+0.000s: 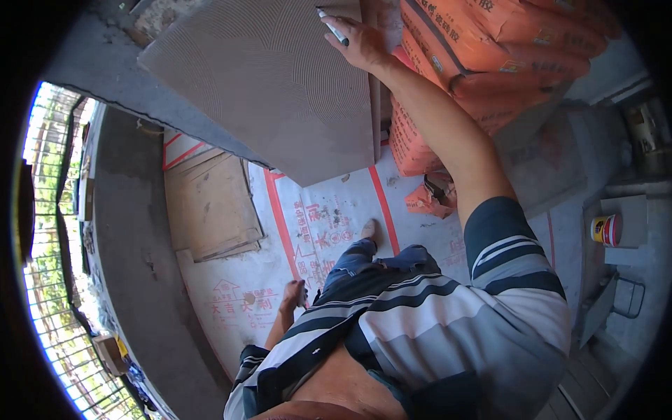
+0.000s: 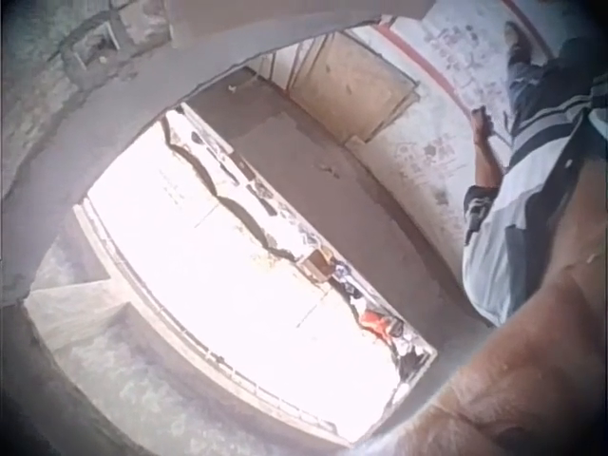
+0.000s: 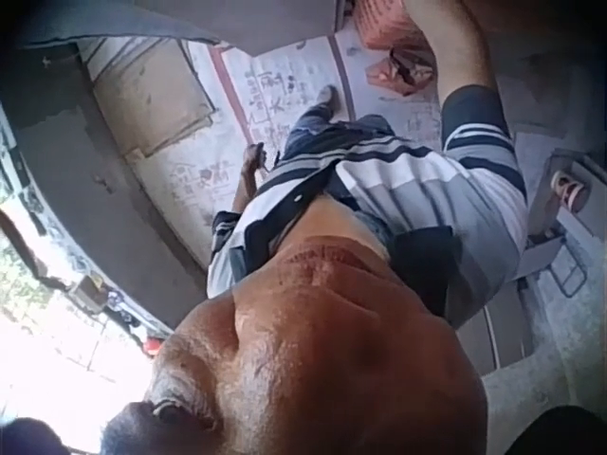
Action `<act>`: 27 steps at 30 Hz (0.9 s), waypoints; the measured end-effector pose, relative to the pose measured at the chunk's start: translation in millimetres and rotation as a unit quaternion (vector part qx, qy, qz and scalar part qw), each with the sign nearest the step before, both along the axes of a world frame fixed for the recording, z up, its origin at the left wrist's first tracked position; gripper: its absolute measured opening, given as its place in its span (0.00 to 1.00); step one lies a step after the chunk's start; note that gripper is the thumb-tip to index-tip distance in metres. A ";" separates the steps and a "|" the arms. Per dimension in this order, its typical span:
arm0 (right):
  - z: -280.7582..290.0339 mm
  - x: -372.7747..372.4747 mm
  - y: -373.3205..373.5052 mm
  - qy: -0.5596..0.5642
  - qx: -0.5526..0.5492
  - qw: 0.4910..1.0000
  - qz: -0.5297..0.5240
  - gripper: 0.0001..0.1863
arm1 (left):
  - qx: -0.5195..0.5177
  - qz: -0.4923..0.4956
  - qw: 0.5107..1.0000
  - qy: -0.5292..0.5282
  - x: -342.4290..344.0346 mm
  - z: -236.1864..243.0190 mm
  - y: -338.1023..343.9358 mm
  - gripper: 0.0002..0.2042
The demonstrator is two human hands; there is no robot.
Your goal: Measure and mark a large ceramic tile on the floor using a measuring tape and marker.
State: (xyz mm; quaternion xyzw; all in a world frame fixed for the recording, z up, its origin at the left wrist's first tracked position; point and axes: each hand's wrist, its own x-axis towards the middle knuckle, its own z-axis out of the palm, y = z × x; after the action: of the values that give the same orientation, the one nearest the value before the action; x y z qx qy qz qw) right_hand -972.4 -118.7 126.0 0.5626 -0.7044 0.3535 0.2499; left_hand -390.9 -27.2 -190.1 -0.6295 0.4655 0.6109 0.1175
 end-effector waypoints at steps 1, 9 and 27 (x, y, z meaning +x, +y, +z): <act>-1.0 -1.5 -0.1 0.004 -0.011 1.000 0.009 0.16 | -0.007 0.010 1.000 0.013 -10.4 7.9 -14.5 0.13; -0.6 -10.0 4.8 -0.020 0.008 1.000 -0.003 0.17 | -0.040 -0.080 0.995 0.032 -65.7 29.6 -63.3 0.13; -160.1 144.7 461.1 -0.417 0.239 0.831 -0.281 0.12 | -0.118 -0.582 0.803 -0.043 -223.6 -51.7 -61.8 0.15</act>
State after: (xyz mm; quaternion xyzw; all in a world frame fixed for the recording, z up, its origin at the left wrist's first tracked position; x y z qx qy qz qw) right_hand -827.7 342.3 -34.2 0.1821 -0.9317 0.2900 -0.1213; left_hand -614.5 -89.0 -241.9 -0.2747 0.8074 0.3403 0.3961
